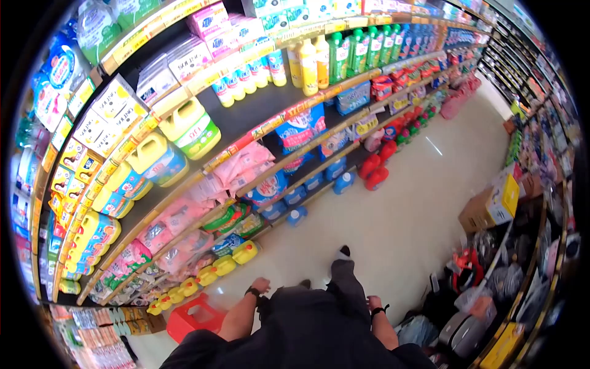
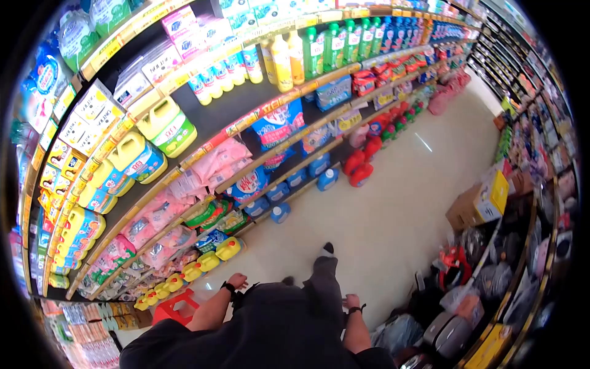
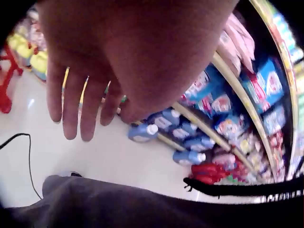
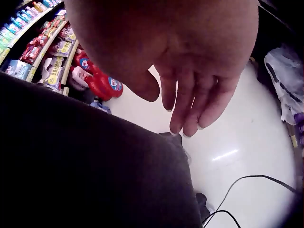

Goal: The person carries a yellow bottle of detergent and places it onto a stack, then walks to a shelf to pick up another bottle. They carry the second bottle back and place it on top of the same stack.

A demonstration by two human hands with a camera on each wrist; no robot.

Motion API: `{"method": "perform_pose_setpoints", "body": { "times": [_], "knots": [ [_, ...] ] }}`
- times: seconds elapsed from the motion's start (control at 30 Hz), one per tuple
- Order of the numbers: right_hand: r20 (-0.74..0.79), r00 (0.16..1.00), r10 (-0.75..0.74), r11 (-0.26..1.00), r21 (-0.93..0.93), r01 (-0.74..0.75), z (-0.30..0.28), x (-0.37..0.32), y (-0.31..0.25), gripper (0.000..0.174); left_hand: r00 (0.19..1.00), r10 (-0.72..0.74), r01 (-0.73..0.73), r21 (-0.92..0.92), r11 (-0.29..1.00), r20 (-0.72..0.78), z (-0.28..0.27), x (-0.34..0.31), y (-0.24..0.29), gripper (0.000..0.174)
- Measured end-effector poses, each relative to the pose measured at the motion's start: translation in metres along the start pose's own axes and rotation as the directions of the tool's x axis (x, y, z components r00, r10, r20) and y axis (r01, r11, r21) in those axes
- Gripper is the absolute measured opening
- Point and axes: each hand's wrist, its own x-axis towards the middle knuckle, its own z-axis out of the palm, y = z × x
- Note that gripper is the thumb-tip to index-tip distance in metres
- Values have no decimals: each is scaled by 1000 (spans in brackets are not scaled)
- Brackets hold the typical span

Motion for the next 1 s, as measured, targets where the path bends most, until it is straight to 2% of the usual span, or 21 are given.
{"method": "perform_pose_setpoints", "body": {
  "times": [0.03,0.1,0.13,0.23,0.27,0.33,0.37,0.4,0.47,0.53,0.6,0.67,0.73,0.8,0.87,0.93,0.97,1.0],
  "knots": [
    [12,1000,20,1000,11,-20,-6,15,-22,31,994,-106,104,-126,987,-13,0,-12,10,33],
    [34,996,80,996,24,-81,-18,33,-56,30,979,-199,168,-367,915,-47,2,-24,24,31],
    [69,990,124,991,38,-127,-24,56,-74,30,978,-187,138,-388,911,-91,5,-30,35,30],
    [88,995,40,994,-100,-32,-25,85,-156,22,966,-129,19,-432,902,-226,12,-33,78,32],
    [151,987,-49,978,-193,78,-22,113,-175,22,957,-88,-42,-430,902,-278,12,-32,94,33],
    [296,934,-200,892,-339,299,-13,180,-212,23,929,95,-230,-359,904,-357,10,-40,140,36],
    [214,924,-316,827,-417,379,4,160,-257,22,919,150,-269,-302,915,-364,6,-32,161,37],
    [239,888,-392,745,-484,459,23,129,-307,23,889,215,-346,-287,893,-405,3,-33,192,35],
    [305,741,-598,618,-413,669,66,119,-370,27,760,408,-485,-22,874,-506,-12,-26,250,37],
    [433,556,-709,429,-361,828,109,91,-427,28,623,515,-507,197,839,-589,-30,-60,342,30],
    [531,403,-746,367,-177,913,151,38,-479,25,583,560,-598,157,786,-589,-49,-79,420,31],
    [545,272,-793,211,-172,962,196,-5,-520,27,401,690,-688,299,661,-603,-75,-77,483,28],
    [588,201,-783,230,-25,973,230,-99,-577,39,255,745,-791,310,527,-617,-100,-75,542,24],
    [587,129,-799,219,84,972,263,-156,-617,50,225,725,-862,214,459,-651,-123,-80,591,20],
    [575,-68,-815,-31,74,997,300,-177,-650,58,153,711,-906,190,379,-687,-143,-67,628,17],
    [485,-323,-812,-324,85,942,325,-218,-686,62,50,714,-889,295,350,-698,-165,-47,657,19],
    [474,-279,-835,-259,110,960,336,-235,-697,63,-1,714,-875,345,338,-701,-175,-37,669,20],
    [464,-238,-853,-197,136,971,347,-251,-708,64,-6,699,-883,332,333,-715,-187,-27,681,22]
  ]
}}
